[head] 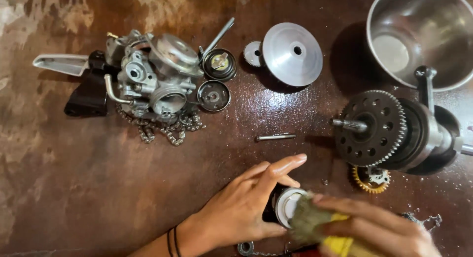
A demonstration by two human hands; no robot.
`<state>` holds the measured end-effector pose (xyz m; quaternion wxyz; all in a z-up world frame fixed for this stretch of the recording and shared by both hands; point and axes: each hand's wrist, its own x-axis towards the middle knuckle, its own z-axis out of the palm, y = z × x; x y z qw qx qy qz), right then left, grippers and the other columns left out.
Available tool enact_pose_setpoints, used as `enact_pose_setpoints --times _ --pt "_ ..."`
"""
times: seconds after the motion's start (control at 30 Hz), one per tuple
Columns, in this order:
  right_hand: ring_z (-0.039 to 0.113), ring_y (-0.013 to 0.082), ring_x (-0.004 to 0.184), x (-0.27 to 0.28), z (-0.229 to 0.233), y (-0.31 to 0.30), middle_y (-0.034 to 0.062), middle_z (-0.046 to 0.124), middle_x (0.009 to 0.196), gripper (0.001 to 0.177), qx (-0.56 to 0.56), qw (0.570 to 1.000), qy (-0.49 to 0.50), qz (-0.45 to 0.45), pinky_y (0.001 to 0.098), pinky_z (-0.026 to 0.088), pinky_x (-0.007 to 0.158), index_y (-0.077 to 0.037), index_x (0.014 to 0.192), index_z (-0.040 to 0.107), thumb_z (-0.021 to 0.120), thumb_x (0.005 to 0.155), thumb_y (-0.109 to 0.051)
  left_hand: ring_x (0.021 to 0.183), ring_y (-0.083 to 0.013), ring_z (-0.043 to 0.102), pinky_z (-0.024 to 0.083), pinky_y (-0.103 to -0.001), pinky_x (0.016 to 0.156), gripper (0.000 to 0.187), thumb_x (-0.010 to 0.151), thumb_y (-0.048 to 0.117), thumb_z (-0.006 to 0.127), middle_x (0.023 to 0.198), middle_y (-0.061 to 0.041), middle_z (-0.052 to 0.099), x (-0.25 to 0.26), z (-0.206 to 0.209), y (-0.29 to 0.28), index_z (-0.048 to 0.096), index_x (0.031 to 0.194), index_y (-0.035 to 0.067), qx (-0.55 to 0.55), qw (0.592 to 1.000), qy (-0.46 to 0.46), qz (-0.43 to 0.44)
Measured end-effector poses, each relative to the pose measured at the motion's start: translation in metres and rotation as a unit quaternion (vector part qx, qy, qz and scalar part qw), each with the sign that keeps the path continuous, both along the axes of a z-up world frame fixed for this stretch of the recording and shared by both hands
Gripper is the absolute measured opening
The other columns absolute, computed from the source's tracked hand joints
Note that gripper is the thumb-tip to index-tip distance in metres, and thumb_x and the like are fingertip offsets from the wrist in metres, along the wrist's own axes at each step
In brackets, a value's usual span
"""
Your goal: The person scrubs a small yellow gear with a brush, then scrubs a cylindrical metal part with the same brush. The person works over a table with various disassembled engine components and a metal bowl nearby.
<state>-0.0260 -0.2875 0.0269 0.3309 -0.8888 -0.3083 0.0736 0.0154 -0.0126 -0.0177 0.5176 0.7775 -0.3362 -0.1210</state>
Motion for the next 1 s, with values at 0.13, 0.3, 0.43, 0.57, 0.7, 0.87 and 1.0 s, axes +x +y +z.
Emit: enact_pose_setpoints --times 0.13,0.3,0.43,0.57,0.7,0.87,1.0 --pt "0.075 0.0172 0.106 -0.005 -0.006 -0.001 0.0068 0.076 0.131 0.021 0.007 0.995 0.015 -0.095 0.0303 0.065 0.090 -0.016 0.089 0.079 0.087 0.073 -0.027 0.135 -0.0332 0.062 0.045 -0.045 0.121 0.111 0.074 0.026 0.088 0.163 -0.015 0.049 -0.002 0.000 0.000 0.021 0.160 0.007 -0.019 0.999 -0.041 0.004" --pt "0.075 0.0215 0.115 -0.003 0.007 0.015 0.0080 0.074 0.129 0.021 0.011 1.000 -0.016 -0.015 0.0335 0.062 0.092 -0.015 0.089 0.076 0.086 0.076 -0.027 0.132 -0.0361 0.061 0.045 -0.044 0.115 0.112 0.069 0.019 0.088 0.139 -0.003 0.058 0.001 0.006 -0.001 0.023 0.160 0.006 0.008 1.000 0.002 0.004" --pt "0.075 0.0193 0.110 -0.003 0.004 0.019 0.0053 0.076 0.129 0.020 -0.015 0.995 -0.015 -0.093 0.0332 0.063 0.091 -0.017 0.089 0.079 0.086 0.075 -0.028 0.138 -0.0367 0.058 0.045 -0.045 0.120 0.096 0.075 0.026 0.088 0.170 -0.011 0.040 -0.003 -0.003 0.002 0.031 0.151 0.007 -0.021 0.999 -0.049 0.011" --pt "0.077 0.0237 0.114 -0.001 0.006 0.022 0.0102 0.074 0.128 0.018 0.048 0.999 0.020 -0.016 0.0350 0.063 0.091 -0.014 0.088 0.076 0.084 0.078 -0.026 0.131 -0.0350 0.058 0.044 -0.046 0.115 0.103 0.075 0.025 0.087 0.134 -0.004 0.059 0.005 0.018 -0.002 0.027 0.158 0.006 0.004 0.997 0.072 -0.003" --pt "0.077 0.0208 0.111 -0.002 0.010 0.012 0.0046 0.075 0.125 0.018 -0.018 0.998 -0.053 -0.034 0.0349 0.060 0.095 -0.020 0.088 0.075 0.085 0.077 -0.030 0.138 -0.0360 0.058 0.046 -0.045 0.118 0.087 0.076 0.022 0.087 0.171 -0.012 0.040 0.001 0.001 0.003 0.037 0.146 0.007 -0.020 0.999 -0.026 0.002" --pt "0.076 0.0231 0.112 -0.001 0.009 0.029 0.0085 0.074 0.128 0.021 0.026 0.999 -0.004 -0.031 0.0360 0.061 0.094 -0.016 0.089 0.076 0.085 0.077 -0.031 0.130 -0.0306 0.064 0.040 -0.048 0.123 0.104 0.076 0.017 0.084 0.143 -0.006 0.058 -0.001 0.005 -0.001 0.024 0.160 0.004 -0.016 1.000 -0.010 -0.010" --pt "0.077 0.0216 0.114 -0.003 0.003 -0.004 0.0059 0.076 0.128 0.016 -0.005 1.000 0.016 -0.020 0.0354 0.061 0.095 -0.021 0.091 0.079 0.084 0.078 -0.029 0.129 -0.0387 0.058 0.041 -0.048 0.115 0.102 0.070 0.020 0.086 0.160 -0.019 0.049 0.001 0.005 0.001 0.028 0.152 0.006 -0.021 0.998 -0.051 0.003"
